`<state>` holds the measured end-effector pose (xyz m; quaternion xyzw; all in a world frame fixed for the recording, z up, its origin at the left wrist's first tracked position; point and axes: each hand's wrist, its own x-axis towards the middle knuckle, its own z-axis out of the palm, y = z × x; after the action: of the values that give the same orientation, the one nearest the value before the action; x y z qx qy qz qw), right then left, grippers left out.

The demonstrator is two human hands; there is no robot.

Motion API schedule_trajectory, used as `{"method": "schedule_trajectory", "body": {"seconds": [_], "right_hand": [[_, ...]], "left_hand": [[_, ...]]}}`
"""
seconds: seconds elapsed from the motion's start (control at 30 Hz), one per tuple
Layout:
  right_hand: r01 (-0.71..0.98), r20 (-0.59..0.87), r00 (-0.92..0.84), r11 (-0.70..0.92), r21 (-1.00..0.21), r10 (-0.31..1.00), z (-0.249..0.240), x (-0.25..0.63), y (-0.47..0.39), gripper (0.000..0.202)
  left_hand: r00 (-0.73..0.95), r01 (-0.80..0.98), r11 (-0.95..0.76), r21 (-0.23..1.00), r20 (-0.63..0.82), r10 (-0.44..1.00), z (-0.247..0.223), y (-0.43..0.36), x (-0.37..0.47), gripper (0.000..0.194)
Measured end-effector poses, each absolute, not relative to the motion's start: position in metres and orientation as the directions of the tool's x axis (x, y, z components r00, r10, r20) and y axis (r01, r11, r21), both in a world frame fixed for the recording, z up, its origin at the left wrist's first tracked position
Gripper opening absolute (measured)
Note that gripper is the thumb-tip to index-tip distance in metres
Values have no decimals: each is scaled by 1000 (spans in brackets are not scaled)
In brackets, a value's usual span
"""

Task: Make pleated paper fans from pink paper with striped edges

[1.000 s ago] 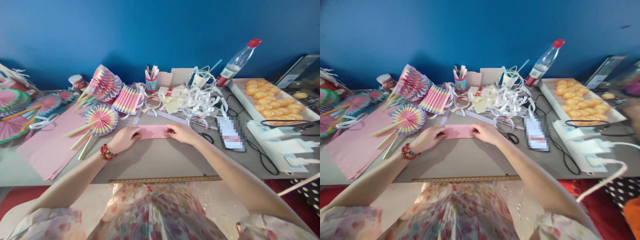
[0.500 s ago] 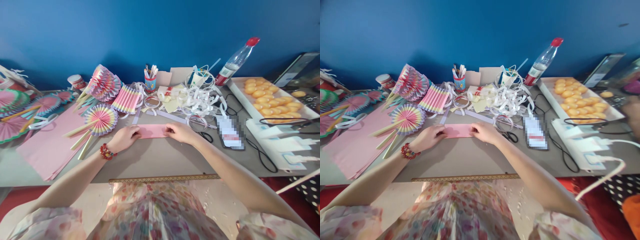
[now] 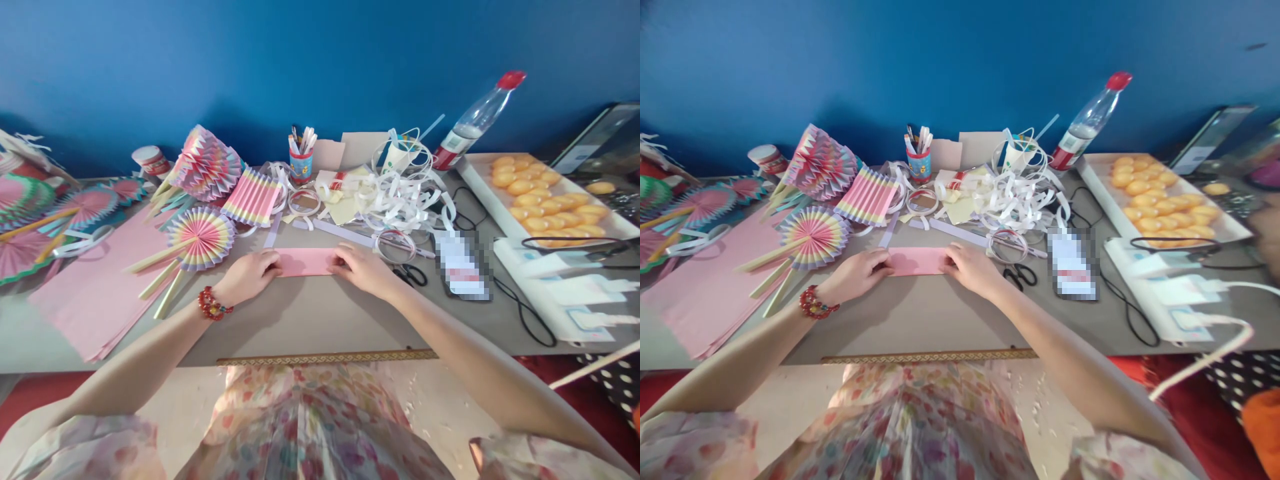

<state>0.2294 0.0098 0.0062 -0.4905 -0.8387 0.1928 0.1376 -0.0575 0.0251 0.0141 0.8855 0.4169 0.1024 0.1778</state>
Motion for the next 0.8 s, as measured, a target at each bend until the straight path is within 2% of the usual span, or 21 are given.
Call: {"method": "schedule_trajectory", "body": {"seconds": [0.13,0.23,0.3,0.47,0.63,0.8], "right_hand": [[779,133,-506,518,-353,852,-3,230,4,19],[786,174,-533,561,-261,828,-7,229,0,21],[779,196,-562,594,-198,803,-8,228,-2,22],[673,212,-716,739,-44,665,-5,227,-3,29],[639,193,-735,760,-123,649,-4,222,-2,28],[636,172,-742,762,-126,648,-7,231,-7,33]], "left_hand": [[619,703,-576,416,40,785,12,24,-60,11],[639,687,-605,404,61,767,10,22,-62,21],[670,677,-650,344,77,739,8,21,-62,31],[794,598,-796,95,67,605,2,20,-64,43],[832,546,-834,80,58,551,2,23,-64,46],[842,533,-845,46,67,535,1,20,-69,44]]}}
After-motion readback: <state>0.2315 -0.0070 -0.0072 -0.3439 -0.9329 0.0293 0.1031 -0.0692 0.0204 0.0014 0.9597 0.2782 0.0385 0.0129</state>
